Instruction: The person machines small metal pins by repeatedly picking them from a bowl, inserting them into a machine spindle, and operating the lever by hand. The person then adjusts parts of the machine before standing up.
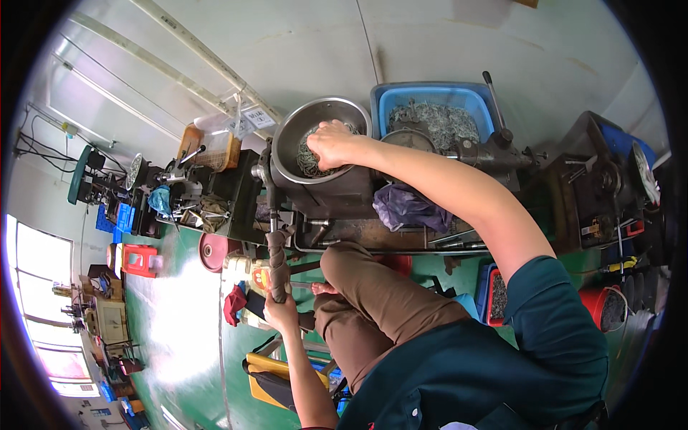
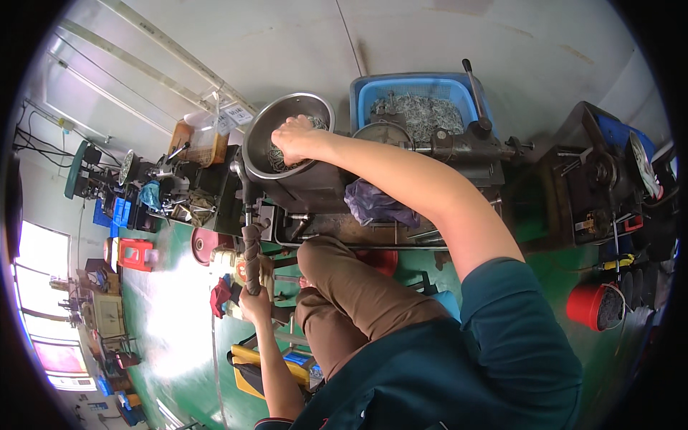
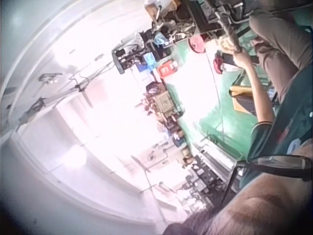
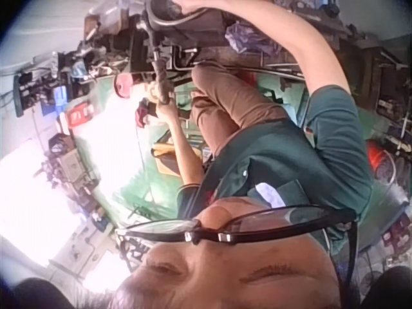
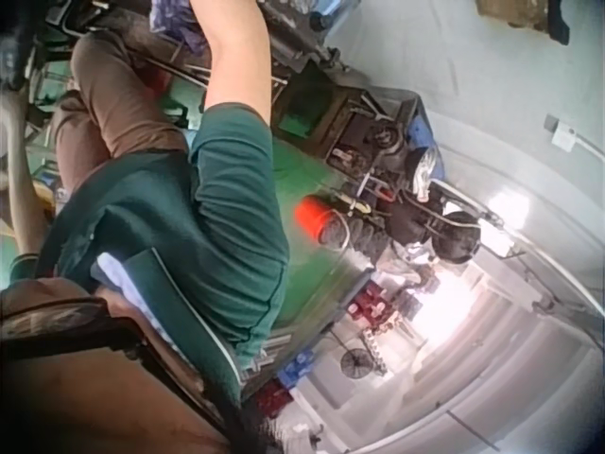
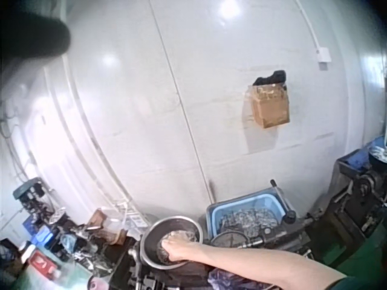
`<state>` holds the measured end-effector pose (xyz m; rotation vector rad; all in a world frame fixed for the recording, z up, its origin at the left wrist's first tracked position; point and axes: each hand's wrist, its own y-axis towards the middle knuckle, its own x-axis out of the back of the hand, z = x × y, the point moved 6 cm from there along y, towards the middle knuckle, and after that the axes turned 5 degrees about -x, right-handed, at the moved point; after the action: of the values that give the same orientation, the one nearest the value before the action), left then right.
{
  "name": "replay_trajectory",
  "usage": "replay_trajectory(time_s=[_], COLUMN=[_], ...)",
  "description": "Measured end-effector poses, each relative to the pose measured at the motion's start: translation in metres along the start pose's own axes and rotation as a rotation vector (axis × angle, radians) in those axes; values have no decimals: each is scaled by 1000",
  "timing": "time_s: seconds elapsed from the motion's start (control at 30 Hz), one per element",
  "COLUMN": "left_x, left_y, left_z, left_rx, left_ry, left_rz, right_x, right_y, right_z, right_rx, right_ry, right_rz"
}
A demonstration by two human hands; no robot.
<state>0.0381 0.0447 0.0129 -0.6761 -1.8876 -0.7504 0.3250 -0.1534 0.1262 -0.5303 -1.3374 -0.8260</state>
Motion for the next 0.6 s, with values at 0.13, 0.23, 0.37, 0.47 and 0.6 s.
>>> replay_trajectory(time_s=[0.13, 0.23, 0.37, 0.47, 0.6], left_x=[1, 1, 2, 1, 2], left_y=[0, 2, 2, 2, 1], left_z=[1, 4, 3, -2, -1], left_rx=[-16, -24, -1, -35, -23], left_ry=[14, -3, -11, 41, 18], left_rz=[-27, -25, -26, -26, -12], right_x=[15, 31, 11, -5, 2], right_y=[1, -3, -3, 0, 13], right_z=[-17, -33, -20, 0, -2], right_rx=[-34, -54, 29, 157, 155], right_ry=[237, 294, 183, 21, -143], right_rz=[92, -18, 88, 33, -99])
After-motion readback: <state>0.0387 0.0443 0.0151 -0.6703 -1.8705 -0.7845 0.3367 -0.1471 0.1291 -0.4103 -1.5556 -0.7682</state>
